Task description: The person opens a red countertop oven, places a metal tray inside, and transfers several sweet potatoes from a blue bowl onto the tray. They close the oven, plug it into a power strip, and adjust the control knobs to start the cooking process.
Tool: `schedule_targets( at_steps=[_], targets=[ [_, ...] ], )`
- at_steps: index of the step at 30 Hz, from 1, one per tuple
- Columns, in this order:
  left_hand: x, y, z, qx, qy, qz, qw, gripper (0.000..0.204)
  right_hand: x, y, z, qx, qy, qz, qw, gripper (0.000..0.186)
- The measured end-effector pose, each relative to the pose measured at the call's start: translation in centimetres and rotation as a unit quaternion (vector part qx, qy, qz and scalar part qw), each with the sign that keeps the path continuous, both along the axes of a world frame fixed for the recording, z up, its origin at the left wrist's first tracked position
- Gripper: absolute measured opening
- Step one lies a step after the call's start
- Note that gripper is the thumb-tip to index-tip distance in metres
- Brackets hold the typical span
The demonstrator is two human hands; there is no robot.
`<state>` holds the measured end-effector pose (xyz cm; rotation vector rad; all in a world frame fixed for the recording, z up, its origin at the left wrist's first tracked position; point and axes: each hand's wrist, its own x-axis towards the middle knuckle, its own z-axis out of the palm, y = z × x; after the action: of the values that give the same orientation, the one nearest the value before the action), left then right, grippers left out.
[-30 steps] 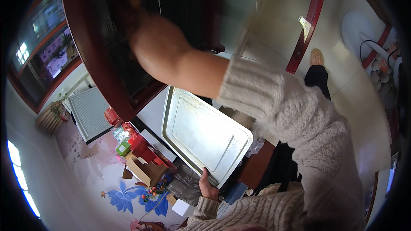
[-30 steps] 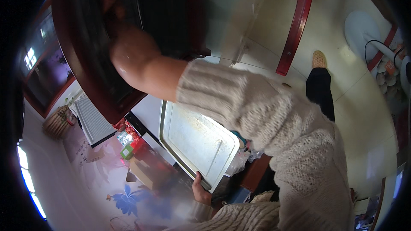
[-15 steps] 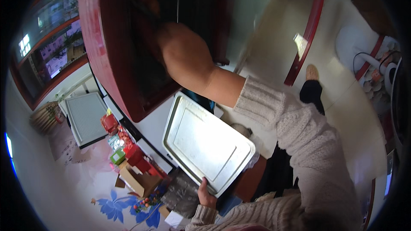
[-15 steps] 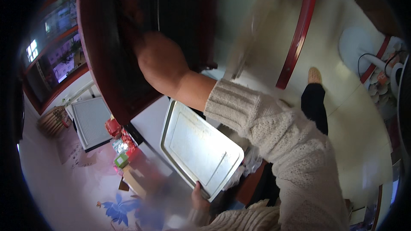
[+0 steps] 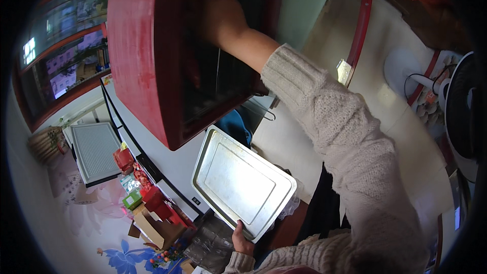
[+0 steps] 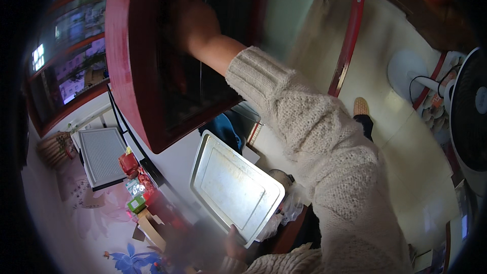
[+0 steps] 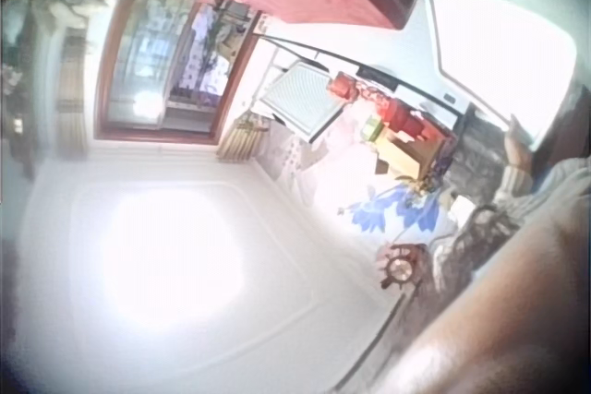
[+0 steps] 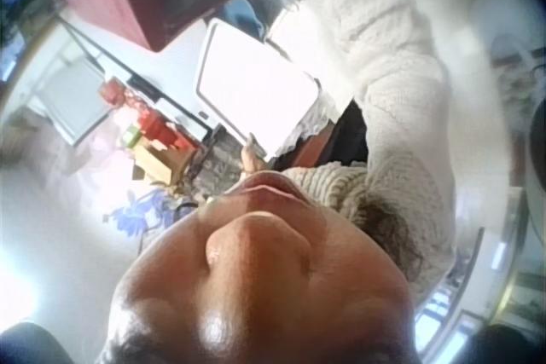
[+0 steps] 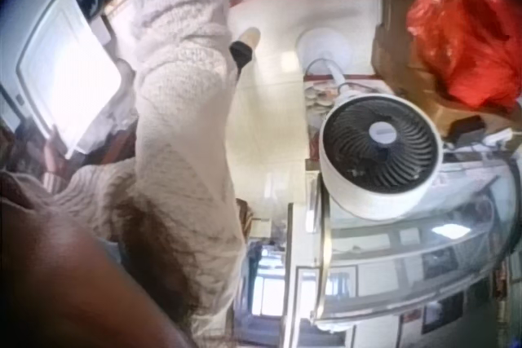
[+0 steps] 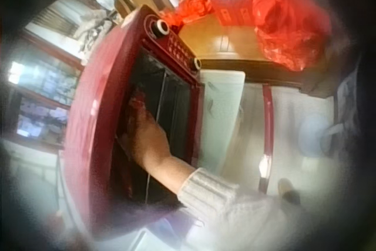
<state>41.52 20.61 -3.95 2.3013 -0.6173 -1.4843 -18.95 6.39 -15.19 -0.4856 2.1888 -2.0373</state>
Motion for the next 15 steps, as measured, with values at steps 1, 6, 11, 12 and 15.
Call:
schedule_targets(
  at_steps=[1,6,11,12,15],
  targets=[
    [-0.3,-0.2,0.0,0.003,-0.001,-0.001,1.0,0.05,0.0,0.2,-0.2,0.0,0.006,0.003,1.0,0.066],
    [-2.1,-0.3,0.5,0.038,-0.052,0.028,0.998,0.052,-1.5,0.9,-0.4,0.053,0.033,0.059,0.996,0.055],
    [-7.0,0.8,1.2,-0.024,-0.104,-0.069,0.992,0.049,-0.9,1.7,-2.1,0.1,0.197,-0.114,0.969,0.048],
    [-4.5,0.2,0.9,-0.023,-0.093,-0.08,0.992,0.048,-1.0,2.3,-2.5,0.088,0.189,-0.103,0.973,0.056],
    [-4.2,0.2,1.1,-0.008,-0.085,-0.035,0.996,0.043,-0.1,4.7,-2.1,0.08,0.19,-0.038,0.978,0.067]
  ],
)
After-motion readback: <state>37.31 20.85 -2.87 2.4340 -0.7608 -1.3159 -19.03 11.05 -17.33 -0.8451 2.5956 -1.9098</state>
